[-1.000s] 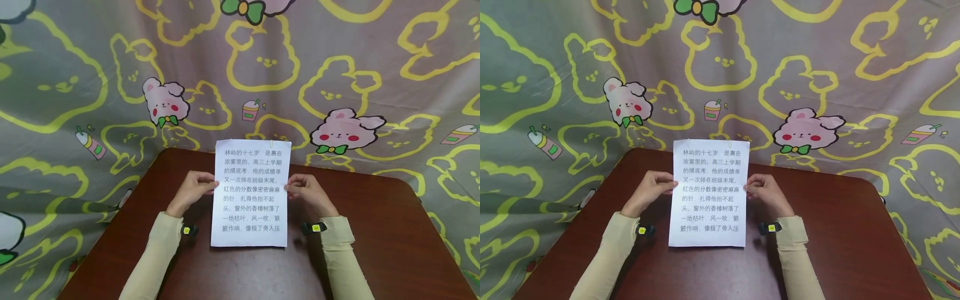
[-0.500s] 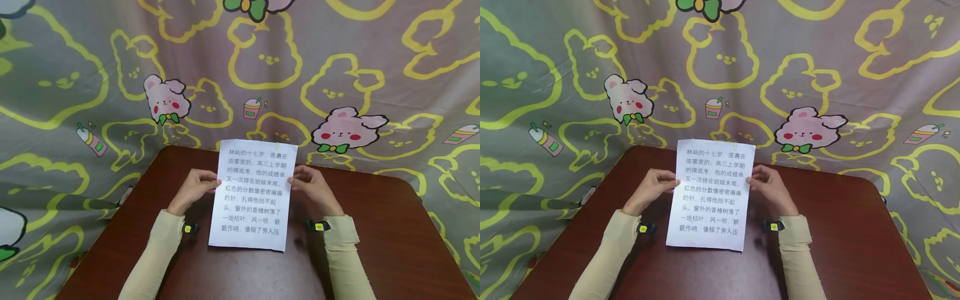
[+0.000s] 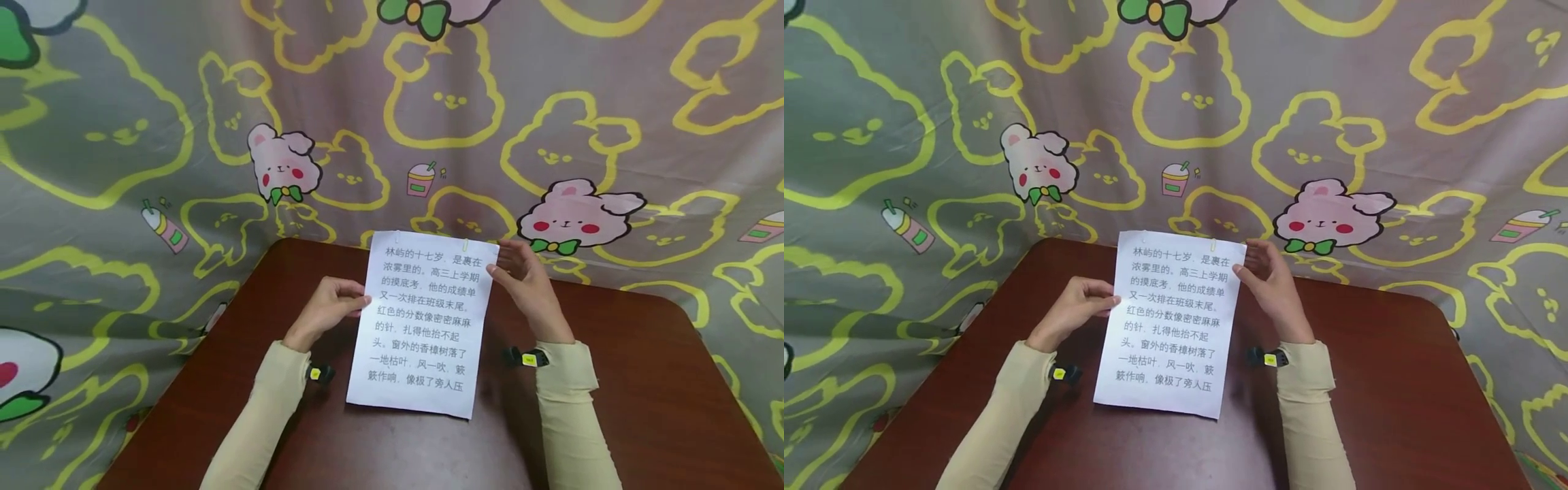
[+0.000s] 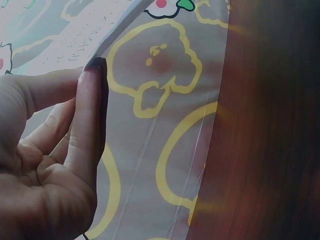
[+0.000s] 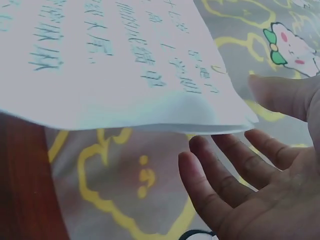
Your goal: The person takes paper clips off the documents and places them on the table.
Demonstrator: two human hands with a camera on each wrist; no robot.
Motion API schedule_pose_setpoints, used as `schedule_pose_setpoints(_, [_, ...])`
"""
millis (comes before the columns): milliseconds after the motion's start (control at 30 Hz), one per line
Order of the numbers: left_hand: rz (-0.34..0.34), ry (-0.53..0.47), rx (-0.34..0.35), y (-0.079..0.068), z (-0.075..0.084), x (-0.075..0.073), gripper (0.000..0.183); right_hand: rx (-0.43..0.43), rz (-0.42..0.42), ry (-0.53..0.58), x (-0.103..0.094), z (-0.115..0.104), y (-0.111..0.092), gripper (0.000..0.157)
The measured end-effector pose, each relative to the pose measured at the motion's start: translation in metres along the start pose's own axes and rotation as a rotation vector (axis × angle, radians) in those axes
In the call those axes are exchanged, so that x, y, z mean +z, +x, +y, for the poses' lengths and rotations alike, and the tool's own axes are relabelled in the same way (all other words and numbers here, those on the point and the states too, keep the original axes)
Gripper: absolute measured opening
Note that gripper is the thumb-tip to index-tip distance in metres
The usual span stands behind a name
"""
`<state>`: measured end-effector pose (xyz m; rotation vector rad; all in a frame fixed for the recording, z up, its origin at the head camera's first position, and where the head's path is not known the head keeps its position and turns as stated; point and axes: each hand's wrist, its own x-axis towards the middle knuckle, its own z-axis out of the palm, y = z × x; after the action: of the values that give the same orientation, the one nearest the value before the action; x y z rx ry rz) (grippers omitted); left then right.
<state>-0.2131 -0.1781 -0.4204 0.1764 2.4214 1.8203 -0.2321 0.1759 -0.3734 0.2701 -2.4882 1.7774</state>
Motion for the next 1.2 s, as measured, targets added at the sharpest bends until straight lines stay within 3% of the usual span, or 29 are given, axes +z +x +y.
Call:
schedule_pose_setpoints(167, [0.020,0.003,-0.007,-0.002,0.002,-0.001,0.017,-0.052,-0.013,-0.006,0.001,-0.014,0.011,0.054])
schedule_pose_setpoints(567, [0.010,0.010,0.008,-0.001,0.003,-0.001,0.017,-0.285,-0.017,-0.121,0.019,-0.055,0.032,0.039])
schedule_pose_setpoints(767, [-0.003,0.014,0.009,-0.002,0.004,0.002,0.019,-0.310,0.017,-0.282,0.037,-0.072,0.031,0.036])
schedule_pose_setpoints(1200, [-0.016,0.020,0.035,-0.003,0.005,0.008,0.017,-0.335,-0.116,-0.350,0.071,-0.093,0.036,0.030])
